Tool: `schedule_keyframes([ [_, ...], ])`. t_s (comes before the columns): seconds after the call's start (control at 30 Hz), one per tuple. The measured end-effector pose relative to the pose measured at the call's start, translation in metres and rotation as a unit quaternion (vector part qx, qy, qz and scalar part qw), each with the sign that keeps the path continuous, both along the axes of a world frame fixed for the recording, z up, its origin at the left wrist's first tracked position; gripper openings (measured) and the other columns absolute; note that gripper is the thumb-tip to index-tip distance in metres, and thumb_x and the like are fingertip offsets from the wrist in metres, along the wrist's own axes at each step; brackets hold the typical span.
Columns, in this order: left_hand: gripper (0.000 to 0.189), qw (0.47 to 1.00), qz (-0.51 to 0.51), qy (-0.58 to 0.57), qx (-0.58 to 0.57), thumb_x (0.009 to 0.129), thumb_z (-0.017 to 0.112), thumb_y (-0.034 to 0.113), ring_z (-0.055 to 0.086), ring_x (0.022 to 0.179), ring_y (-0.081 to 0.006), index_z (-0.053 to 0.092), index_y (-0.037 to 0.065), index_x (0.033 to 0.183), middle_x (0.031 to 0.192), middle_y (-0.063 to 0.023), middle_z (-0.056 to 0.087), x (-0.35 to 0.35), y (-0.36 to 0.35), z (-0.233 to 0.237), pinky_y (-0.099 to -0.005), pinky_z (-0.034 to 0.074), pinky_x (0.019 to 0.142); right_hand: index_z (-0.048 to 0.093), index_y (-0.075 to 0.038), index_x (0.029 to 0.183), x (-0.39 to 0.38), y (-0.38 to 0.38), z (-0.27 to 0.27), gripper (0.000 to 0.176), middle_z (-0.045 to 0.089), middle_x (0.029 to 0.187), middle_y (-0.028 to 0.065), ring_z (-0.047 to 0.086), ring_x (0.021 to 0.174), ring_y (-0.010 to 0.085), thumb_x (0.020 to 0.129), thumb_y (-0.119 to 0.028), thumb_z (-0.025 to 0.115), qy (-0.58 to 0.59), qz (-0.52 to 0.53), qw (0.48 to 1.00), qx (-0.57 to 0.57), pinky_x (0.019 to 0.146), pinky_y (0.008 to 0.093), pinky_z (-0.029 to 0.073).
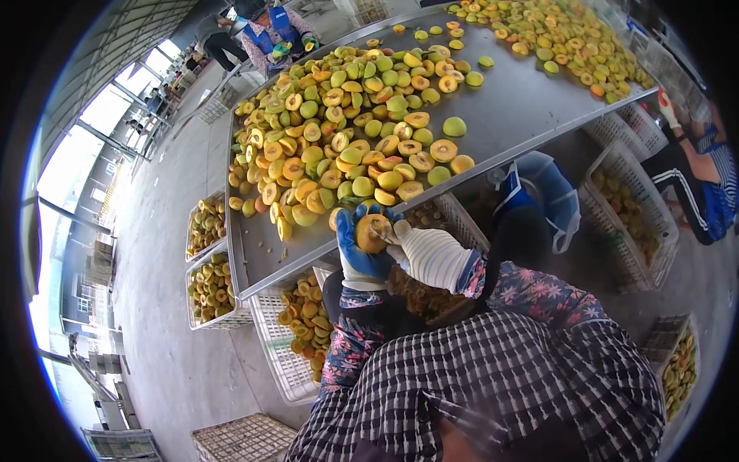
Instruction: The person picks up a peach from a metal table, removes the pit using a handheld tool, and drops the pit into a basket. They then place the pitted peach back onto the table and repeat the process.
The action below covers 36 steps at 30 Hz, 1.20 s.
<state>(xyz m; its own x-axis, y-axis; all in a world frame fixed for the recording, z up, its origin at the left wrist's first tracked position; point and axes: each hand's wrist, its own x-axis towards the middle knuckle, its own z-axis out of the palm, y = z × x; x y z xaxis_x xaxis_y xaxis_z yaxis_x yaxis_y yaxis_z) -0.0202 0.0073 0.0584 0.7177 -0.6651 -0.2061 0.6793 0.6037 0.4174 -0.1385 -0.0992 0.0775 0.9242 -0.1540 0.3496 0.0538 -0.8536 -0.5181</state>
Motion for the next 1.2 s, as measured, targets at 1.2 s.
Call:
schedule_keyframes([
  [1.2,0.035,0.987,-0.026,-0.064,0.143,0.098,0.057,0.036,0.065,0.082,-0.0298,0.058,0.001,0.099,0.091,-0.0123,0.062,-0.013,-0.006,0.0,-0.0466,0.057,0.078,0.054,-0.008,0.111,-0.015,0.003,0.004,0.042,0.052,0.063,0.0007,0.049,0.046,0.0109,0.1,-0.049,0.049,0.297,0.059,0.765,0.568,0.041,0.0248,0.04],
])
